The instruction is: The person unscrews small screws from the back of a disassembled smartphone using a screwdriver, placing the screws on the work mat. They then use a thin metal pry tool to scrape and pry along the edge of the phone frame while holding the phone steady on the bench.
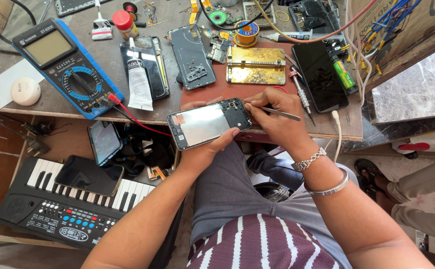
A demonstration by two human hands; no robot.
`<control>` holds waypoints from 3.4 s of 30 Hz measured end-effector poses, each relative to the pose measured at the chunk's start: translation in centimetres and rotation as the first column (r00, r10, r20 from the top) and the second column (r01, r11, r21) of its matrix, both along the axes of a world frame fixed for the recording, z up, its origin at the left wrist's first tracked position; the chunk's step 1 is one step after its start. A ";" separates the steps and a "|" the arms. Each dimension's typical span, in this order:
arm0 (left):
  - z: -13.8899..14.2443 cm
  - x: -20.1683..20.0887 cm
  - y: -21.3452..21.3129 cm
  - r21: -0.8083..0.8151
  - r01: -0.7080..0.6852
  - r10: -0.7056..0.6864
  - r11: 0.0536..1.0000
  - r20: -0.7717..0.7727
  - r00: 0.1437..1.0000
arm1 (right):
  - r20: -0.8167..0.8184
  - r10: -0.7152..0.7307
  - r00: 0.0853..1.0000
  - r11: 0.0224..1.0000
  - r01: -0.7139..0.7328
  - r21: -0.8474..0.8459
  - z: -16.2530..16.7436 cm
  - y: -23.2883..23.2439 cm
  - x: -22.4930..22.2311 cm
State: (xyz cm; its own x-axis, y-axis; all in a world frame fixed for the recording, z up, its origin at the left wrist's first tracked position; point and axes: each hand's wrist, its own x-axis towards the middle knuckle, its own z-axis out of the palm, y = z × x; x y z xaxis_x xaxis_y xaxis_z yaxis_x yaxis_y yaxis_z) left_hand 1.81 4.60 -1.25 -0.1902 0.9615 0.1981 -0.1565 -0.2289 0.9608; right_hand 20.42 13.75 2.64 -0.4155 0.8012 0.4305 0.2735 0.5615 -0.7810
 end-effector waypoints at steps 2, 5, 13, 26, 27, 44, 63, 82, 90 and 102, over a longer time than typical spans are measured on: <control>-0.1 -0.1 0.0 -0.009 0.005 -0.005 1.000 -0.013 1.000 | -0.004 0.016 1.000 1.000 -0.016 -0.011 -0.1 0.2 -0.1; -0.2 -0.1 -0.1 0.022 -0.012 0.011 1.000 0.019 1.000 | -0.027 0.039 0.999 0.999 -0.039 0.007 -0.2 0.1 -0.4; 0.4 0.2 -0.8 0.085 -0.029 0.032 0.996 -0.030 0.999 | 0.038 0.005 0.999 0.962 -0.015 0.272 0.9 -1.7 -1.0; 4.8 1.9 -4.2 -0.017 -0.045 0.040 0.999 -0.226 0.973 | -0.082 0.069 0.994 0.970 -0.047 0.240 6.3 -6.6 -1.1; 5.2 2.0 -4.6 -0.002 -0.048 0.046 0.999 -0.230 0.972 | -0.098 0.100 0.990 0.975 -0.078 0.207 6.7 -6.7 -1.0; 4.1 1.2 -3.7 0.081 -0.016 0.025 0.997 -0.115 0.993 | -0.193 0.046 0.980 0.998 -0.035 0.058 4.5 -5.0 0.2; 0.8 0.1 -1.9 0.041 -0.018 0.021 0.999 -0.074 0.997 | -0.164 0.089 0.982 0.994 -0.097 -0.041 0.6 -2.8 0.2; -0.3 -0.3 -1.8 0.094 -0.016 0.021 0.995 -0.060 0.998 | 0.028 -0.024 0.999 0.930 0.012 0.369 -1.2 -3.6 0.0; 0.3 -0.3 -2.0 0.071 -0.022 0.028 0.997 -0.082 0.996 | -0.306 0.016 0.952 0.951 -0.109 -0.288 -0.1 -2.5 -0.6; 0.0 -0.9 -2.3 0.152 0.070 -0.066 0.986 -0.028 0.997 | -0.217 -0.076 0.973 0.968 0.020 -0.248 1.1 -1.5 0.4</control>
